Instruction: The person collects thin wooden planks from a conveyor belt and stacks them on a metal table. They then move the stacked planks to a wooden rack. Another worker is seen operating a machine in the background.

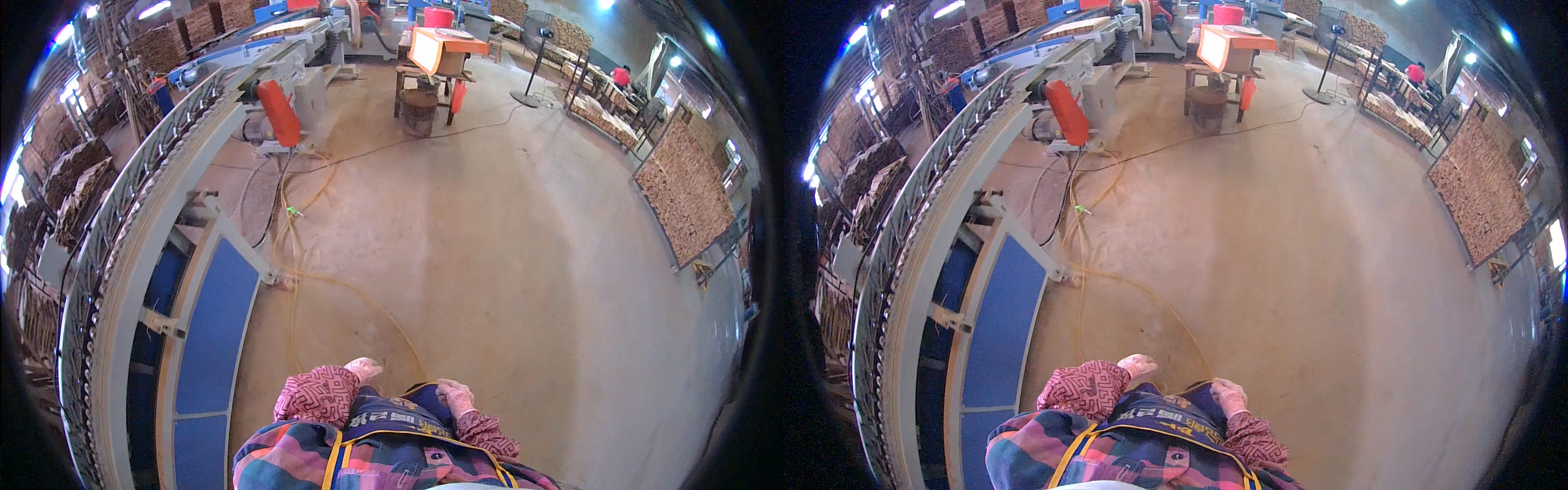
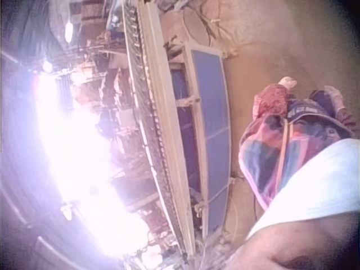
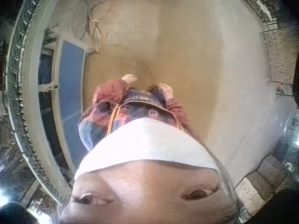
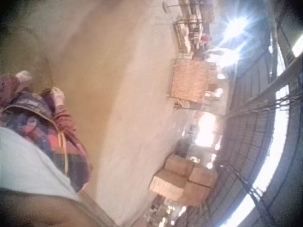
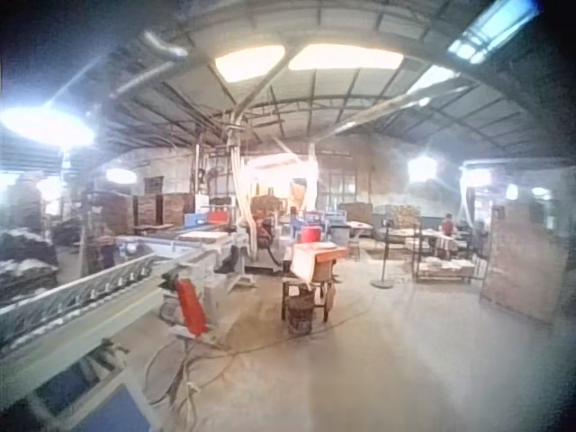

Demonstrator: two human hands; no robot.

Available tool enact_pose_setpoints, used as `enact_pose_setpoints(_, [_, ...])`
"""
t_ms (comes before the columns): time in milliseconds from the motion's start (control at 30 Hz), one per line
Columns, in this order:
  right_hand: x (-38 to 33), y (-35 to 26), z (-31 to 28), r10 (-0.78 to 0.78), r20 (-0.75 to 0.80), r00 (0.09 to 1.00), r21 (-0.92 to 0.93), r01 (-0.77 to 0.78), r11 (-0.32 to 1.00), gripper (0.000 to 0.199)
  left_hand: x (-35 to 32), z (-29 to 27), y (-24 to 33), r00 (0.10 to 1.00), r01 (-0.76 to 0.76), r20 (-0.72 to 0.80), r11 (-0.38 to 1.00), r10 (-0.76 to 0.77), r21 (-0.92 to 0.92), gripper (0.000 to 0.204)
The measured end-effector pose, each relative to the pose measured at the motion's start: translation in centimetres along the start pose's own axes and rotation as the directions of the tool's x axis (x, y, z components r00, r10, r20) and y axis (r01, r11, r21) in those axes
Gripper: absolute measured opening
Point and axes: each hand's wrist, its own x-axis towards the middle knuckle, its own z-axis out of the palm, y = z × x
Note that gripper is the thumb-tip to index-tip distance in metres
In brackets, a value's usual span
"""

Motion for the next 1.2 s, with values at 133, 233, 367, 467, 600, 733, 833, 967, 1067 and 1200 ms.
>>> enact_pose_setpoints(133, [11.1,2.1,-7.2,-0.506,0.317,0.802,-0.892,0.434,0.128,0.028,8.9,-1.0,-1.2,0.997,0.077,0.028,0.954,-0.072,-0.291,0.041])
enact_pose_setpoints(233, [19.0,-0.5,-14.5,-0.394,0.384,0.835,-0.885,0.455,0.102,0.024,13.0,-9.3,1.6,0.994,0.059,0.098,0.980,-0.041,-0.188,0.035])
enact_pose_setpoints(367, [30.5,-8.9,-21.6,-0.195,0.316,0.929,-0.946,0.325,0.016,0.026,20.7,-17.9,0.7,0.963,0.260,0.079,0.964,-0.256,-0.050,0.028])
enact_pose_setpoints(467, [35.9,-22.1,-24.0,-0.286,0.327,0.901,-0.934,0.353,0.045,0.027,24.1,-21.7,-2.0,0.965,0.262,-0.015,0.964,-0.263,-0.053,0.026])
enact_pose_setpoints(600, [45.2,-34.5,-25.9,-0.149,-0.019,0.989,-0.824,0.069,0.563,0.030,31.7,-32.9,0.5,0.942,0.289,-0.110,0.931,-0.318,-0.221,0.035])
enact_pose_setpoints(733, [54.3,-43.1,-23.9,-0.105,0.074,0.992,-0.951,0.102,0.292,0.033,41.3,-35.1,-6.2,0.972,0.235,0.061,0.960,-0.228,-0.153,0.045])
enact_pose_setpoints(833, [60.1,-46.9,-19.5,-0.225,0.369,0.902,-0.930,0.355,-0.098,0.032,47.9,-39.3,-14.8,0.997,-0.033,0.064,0.996,0.039,-0.086,0.054])
enact_pose_setpoints(967, [61.5,-53.8,-12.1,-0.175,0.453,0.874,-0.886,0.463,0.017,0.029,52.9,-50.3,-25.0,0.912,0.409,0.096,0.881,-0.398,-0.236,0.051])
enact_pose_setpoints(1067, [64.9,-60.1,-8.0,-0.147,0.472,0.869,-0.842,0.494,0.217,0.032,56.0,-60.9,-28.2,0.834,0.474,-0.027,0.742,-0.550,-0.474,0.053])
enact_pose_setpoints(1200, [70.9,-72.7,-3.9,-0.004,0.371,0.929,-0.666,0.269,0.696,0.041,58.1,-65.0,-37.7,0.798,0.542,-0.015,0.727,-0.603,-0.422,0.054])
